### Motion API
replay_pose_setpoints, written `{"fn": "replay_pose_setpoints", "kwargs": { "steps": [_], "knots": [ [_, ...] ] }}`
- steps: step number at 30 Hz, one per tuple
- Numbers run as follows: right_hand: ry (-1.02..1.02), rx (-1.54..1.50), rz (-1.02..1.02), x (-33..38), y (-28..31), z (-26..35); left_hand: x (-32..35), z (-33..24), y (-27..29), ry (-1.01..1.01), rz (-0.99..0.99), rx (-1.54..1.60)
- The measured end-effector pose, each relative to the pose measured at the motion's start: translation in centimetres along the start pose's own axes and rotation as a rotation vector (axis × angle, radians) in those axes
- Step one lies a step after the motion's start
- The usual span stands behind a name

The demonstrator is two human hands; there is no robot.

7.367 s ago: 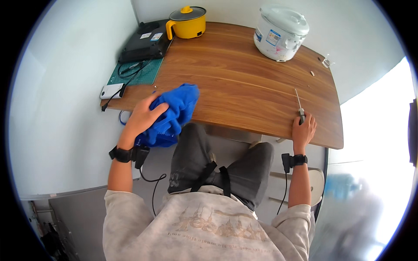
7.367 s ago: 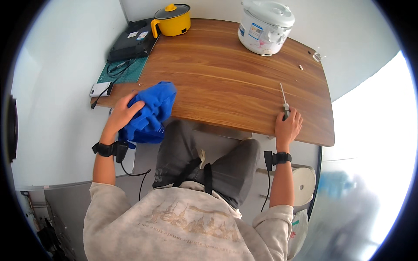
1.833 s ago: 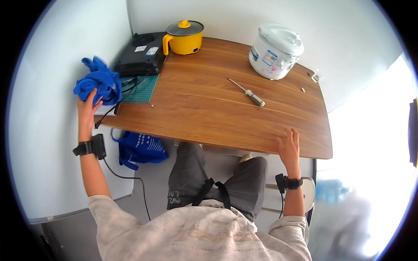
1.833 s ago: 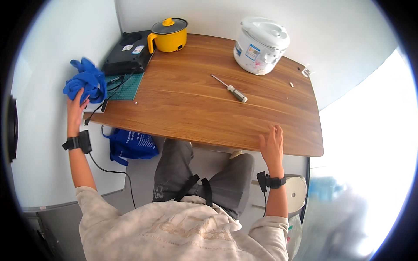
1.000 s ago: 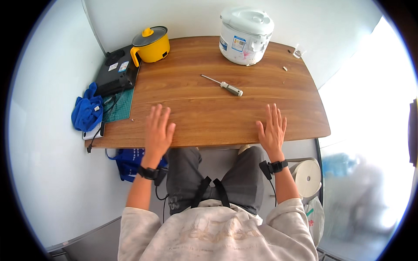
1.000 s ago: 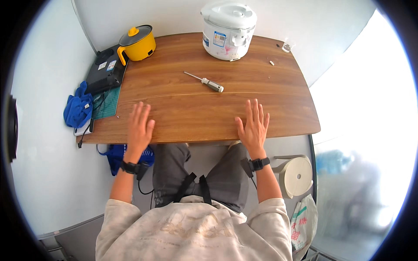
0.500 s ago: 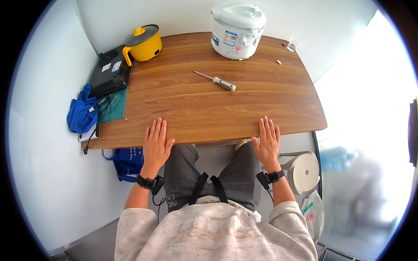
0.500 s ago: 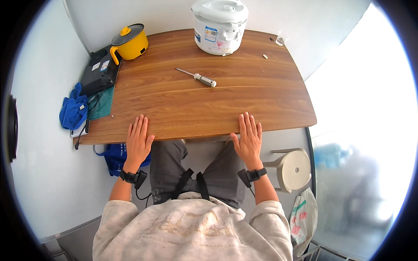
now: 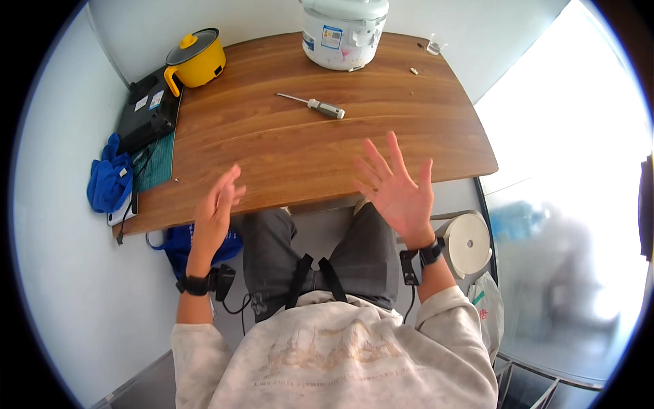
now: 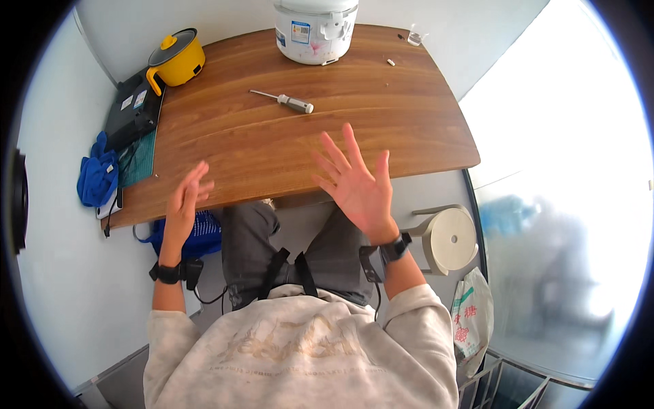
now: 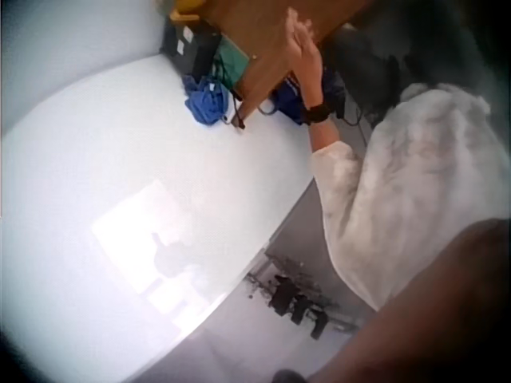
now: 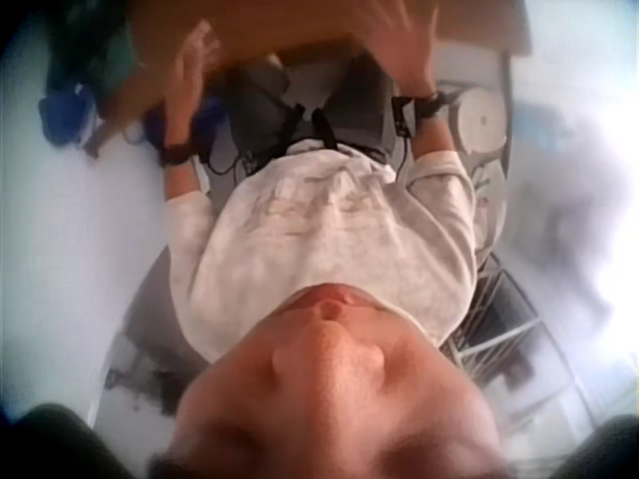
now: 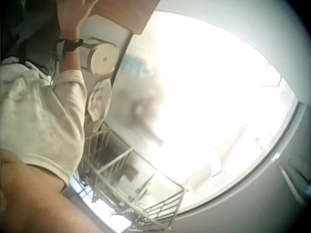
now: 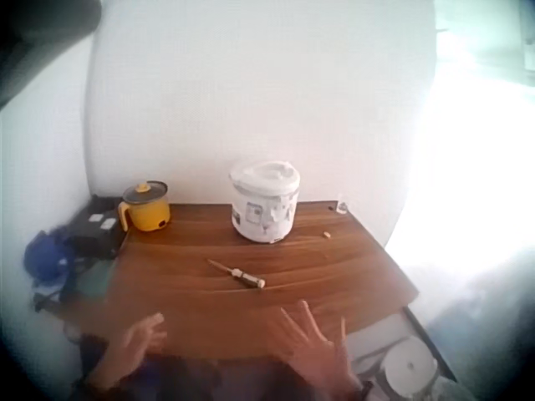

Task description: The person uses a screwdriver to remove screws from a white rice cooker and its lid, then wipes the table with a blue cloth. They continue to unscrew and remove small plastic components from the lid, placing them on the table.

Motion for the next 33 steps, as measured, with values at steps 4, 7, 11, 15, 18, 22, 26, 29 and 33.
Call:
{"fn": "replay_pose_setpoints", "kwargs": {
  "steps": [4, 7, 11, 15, 18, 22, 26, 29, 33],
  "knots": [
    [0.096, 0.159, 0.110, -4.0, -2.7, -2.4, -3.3, -4.4, -3.9, -0.167, -0.034, 0.284],
    [0.324, 0.678, 0.185, -6.5, -5.0, -5.5, -6.2, -7.4, -7.8, -0.096, 0.061, 0.666],
    [0.635, 1.382, 0.264, -8.4, -6.9, -9.0, -7.3, -7.2, -12.3, -0.138, 0.354, 1.106],
    [0.776, 1.735, 0.171, -10.5, -4.8, -7.9, -7.1, -6.1, -12.0, -0.017, 0.510, 1.278],
    [0.829, 1.722, -0.122, -12.4, -0.4, -4.1, -5.3, -8.7, -10.4, 0.004, 0.382, 1.098],
    [0.513, 0.965, -0.291, -12.3, 1.0, -3.8, -4.9, -11.3, -8.1, -0.384, 0.092, 0.594],
    [-0.061, 0.139, 0.015, -9.8, -3.9, -8.3, -7.9, -9.8, -10.1, -0.771, -0.331, -0.384],
    [-0.056, 0.153, 0.052, -9.5, -6.0, -8.2, -9.3, -9.1, -8.2, -0.867, -0.561, -0.502],
    [-0.162, 0.210, 0.184, -6.7, -7.2, -4.5, -13.7, -7.1, -4.8, -0.581, -0.693, -0.525]
  ]
}}
Point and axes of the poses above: each hand's wrist, its own x-axis away from the middle knuckle, its own y-axis out of the back of the hand, z = x × y, the point moved 3 cm from there along -x, towards the middle knuckle, and after that the axes turned 14 degrees about -x, right-handed, at the moved point
